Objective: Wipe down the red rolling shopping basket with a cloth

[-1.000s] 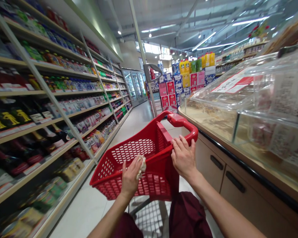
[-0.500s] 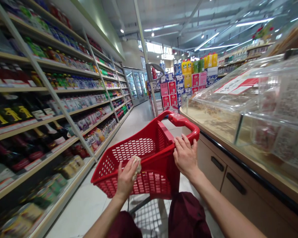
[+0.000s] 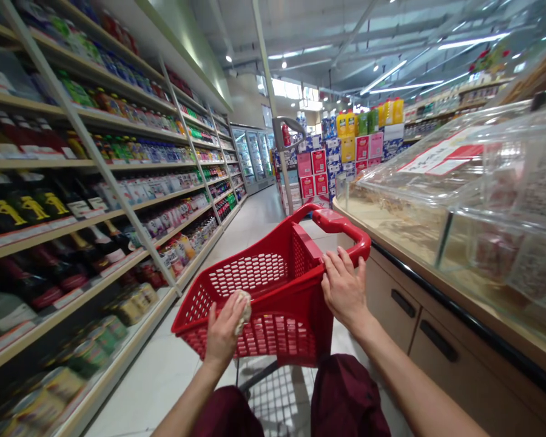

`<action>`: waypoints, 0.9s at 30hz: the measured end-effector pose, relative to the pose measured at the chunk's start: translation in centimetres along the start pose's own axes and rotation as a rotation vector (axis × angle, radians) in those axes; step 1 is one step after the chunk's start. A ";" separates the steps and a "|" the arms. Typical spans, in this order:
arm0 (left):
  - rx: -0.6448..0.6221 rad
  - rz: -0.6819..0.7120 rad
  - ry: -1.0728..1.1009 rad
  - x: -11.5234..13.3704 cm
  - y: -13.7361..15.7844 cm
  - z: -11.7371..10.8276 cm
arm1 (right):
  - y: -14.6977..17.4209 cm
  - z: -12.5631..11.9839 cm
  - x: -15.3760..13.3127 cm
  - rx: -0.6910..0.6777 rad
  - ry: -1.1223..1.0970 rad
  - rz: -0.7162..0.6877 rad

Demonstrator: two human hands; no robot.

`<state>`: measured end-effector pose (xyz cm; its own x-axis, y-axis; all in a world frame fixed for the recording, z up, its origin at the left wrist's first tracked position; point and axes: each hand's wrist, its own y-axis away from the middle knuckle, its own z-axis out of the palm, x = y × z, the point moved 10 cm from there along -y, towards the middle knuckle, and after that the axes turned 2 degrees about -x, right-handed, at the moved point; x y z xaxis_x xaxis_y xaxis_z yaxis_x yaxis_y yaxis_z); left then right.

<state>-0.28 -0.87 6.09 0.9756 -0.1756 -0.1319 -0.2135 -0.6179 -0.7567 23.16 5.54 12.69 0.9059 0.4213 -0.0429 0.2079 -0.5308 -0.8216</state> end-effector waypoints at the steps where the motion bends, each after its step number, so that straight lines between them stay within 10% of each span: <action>1: 0.013 -0.025 -0.034 -1.2 0.7 -0.4 | 0.0 0.1 0.0 0.004 0.002 0.012; 9: -0.034 0.003 0.004 4.2 -2.9 2.2 | 0.0 0.4 -0.3 -0.024 0.030 -0.016; 16: 0.000 -0.092 -0.131 -5.1 3.2 -1.2 | -0.5 0.7 0.3 -0.008 0.040 0.048; 23: -0.051 -0.038 -0.051 0.8 -0.1 1.9 | 0.8 3.1 -7.3 -0.182 -0.149 -0.174; 27: -0.011 -0.034 -0.096 -3.4 2.6 -0.1 | 1.1 3.8 -6.9 -0.188 -0.161 -0.194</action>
<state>-4.19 -1.95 4.62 0.9827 -0.0799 -0.1673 -0.1798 -0.6311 -0.7546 15.74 4.78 9.93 0.7756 0.6312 0.0028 0.4496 -0.5493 -0.7044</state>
